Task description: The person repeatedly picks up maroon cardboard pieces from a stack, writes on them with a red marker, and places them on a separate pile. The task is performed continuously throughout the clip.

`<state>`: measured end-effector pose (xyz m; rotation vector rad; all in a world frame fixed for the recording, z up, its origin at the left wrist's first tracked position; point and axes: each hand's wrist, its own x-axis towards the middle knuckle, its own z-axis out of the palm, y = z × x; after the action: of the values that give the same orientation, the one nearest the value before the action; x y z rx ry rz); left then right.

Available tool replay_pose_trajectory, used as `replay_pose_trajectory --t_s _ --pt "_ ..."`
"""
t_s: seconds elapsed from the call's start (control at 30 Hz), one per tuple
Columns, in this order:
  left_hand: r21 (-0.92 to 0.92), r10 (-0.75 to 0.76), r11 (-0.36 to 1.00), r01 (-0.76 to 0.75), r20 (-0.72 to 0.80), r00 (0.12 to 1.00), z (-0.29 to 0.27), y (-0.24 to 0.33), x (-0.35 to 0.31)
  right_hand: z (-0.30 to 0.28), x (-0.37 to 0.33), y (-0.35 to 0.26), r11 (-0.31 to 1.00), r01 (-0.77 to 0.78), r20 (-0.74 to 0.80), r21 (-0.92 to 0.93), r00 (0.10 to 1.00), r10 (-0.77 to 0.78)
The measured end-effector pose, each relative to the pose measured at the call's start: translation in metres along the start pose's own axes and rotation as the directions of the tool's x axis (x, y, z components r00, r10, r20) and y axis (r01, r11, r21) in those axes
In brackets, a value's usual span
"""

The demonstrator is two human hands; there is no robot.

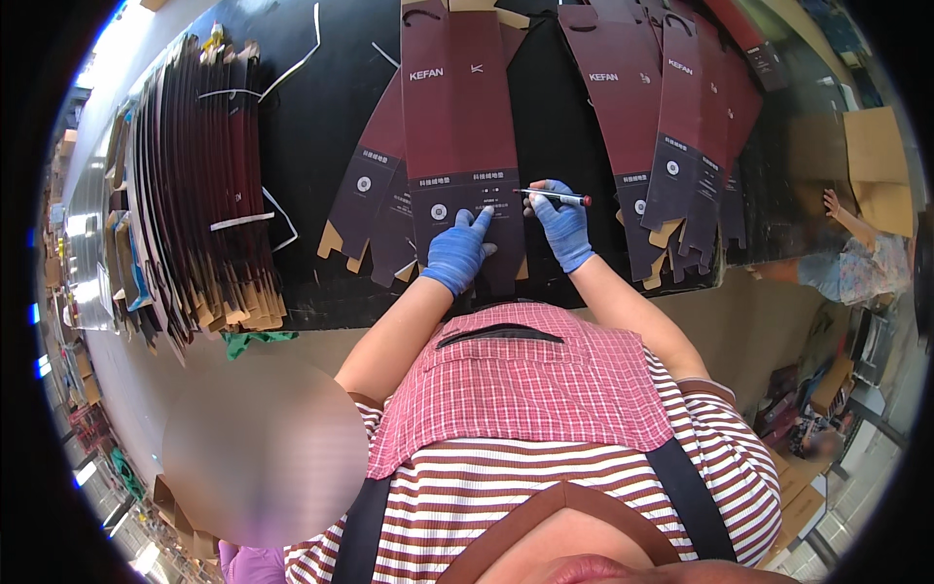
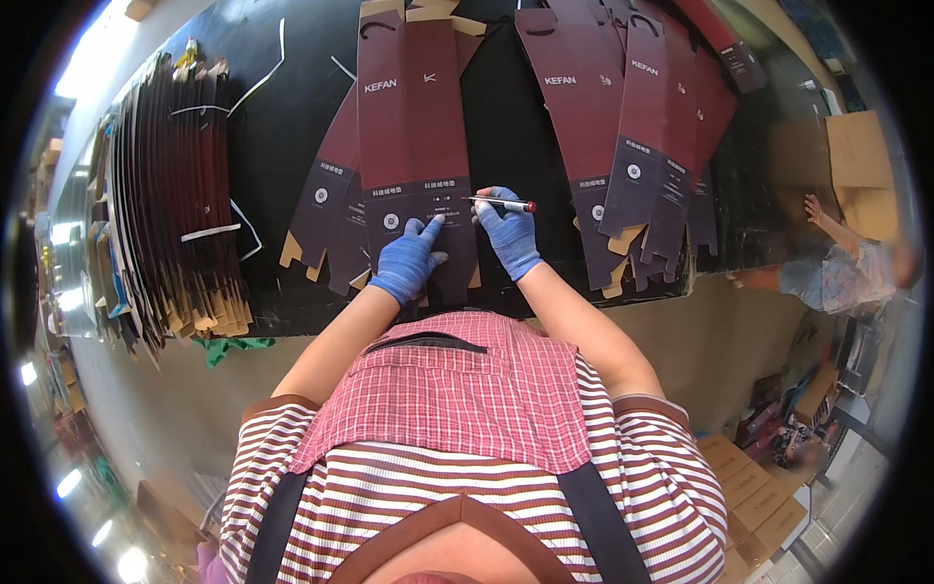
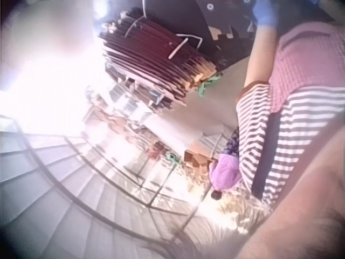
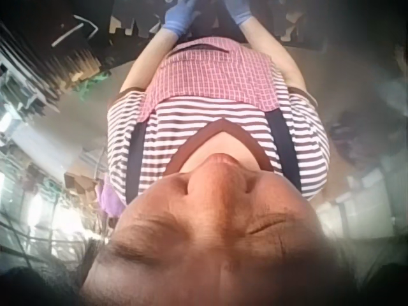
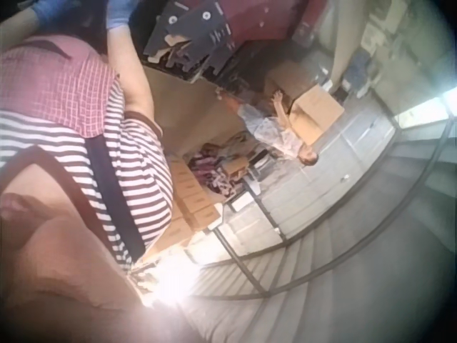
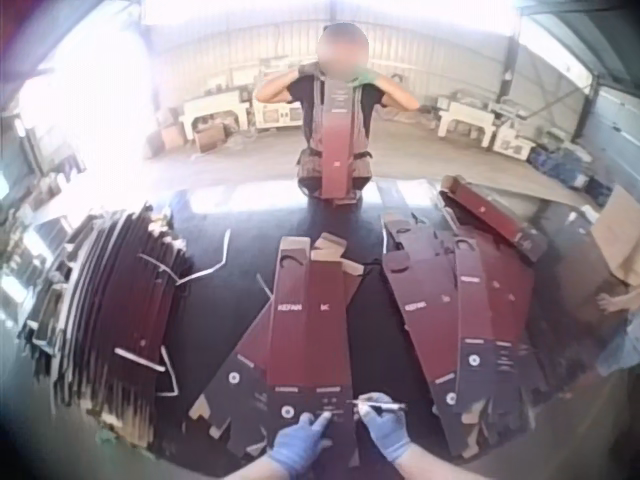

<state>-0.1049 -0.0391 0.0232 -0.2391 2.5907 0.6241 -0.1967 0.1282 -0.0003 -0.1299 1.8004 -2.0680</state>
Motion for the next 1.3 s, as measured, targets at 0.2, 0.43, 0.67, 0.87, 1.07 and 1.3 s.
replay_pose_trajectory --t_s 0.2,0.43,0.67,0.87,1.07,1.3 --pt "-0.017 -0.002 1.000 0.003 0.039 0.999 -0.004 0.003 0.003 0.004 0.016 0.016 0.928 0.099 0.072 -0.360 0.994 -0.079" --pt "-0.028 -0.013 1.000 0.015 0.071 0.997 -0.007 0.002 0.004 0.005 0.019 0.032 0.873 0.140 0.071 -0.466 0.990 -0.121" --pt "-0.030 -0.005 1.000 0.007 0.071 0.997 -0.006 0.000 0.007 0.005 0.022 0.034 0.871 0.144 0.084 -0.469 0.989 -0.118" --pt "-0.047 0.003 0.999 0.000 0.054 0.999 -0.003 -0.002 0.006 0.005 0.021 0.027 0.845 0.121 0.046 -0.522 0.992 -0.113" --pt "-0.145 0.029 0.989 -0.042 -0.086 0.996 0.003 -0.012 0.000 0.006 0.011 0.010 0.982 0.053 -0.056 -0.179 0.996 -0.063" --pt "-0.240 -0.366 0.923 0.301 -0.305 0.879 -0.002 -0.050 -0.024 0.010 -0.003 -0.002 0.978 -0.153 -0.115 0.144 0.979 0.170"
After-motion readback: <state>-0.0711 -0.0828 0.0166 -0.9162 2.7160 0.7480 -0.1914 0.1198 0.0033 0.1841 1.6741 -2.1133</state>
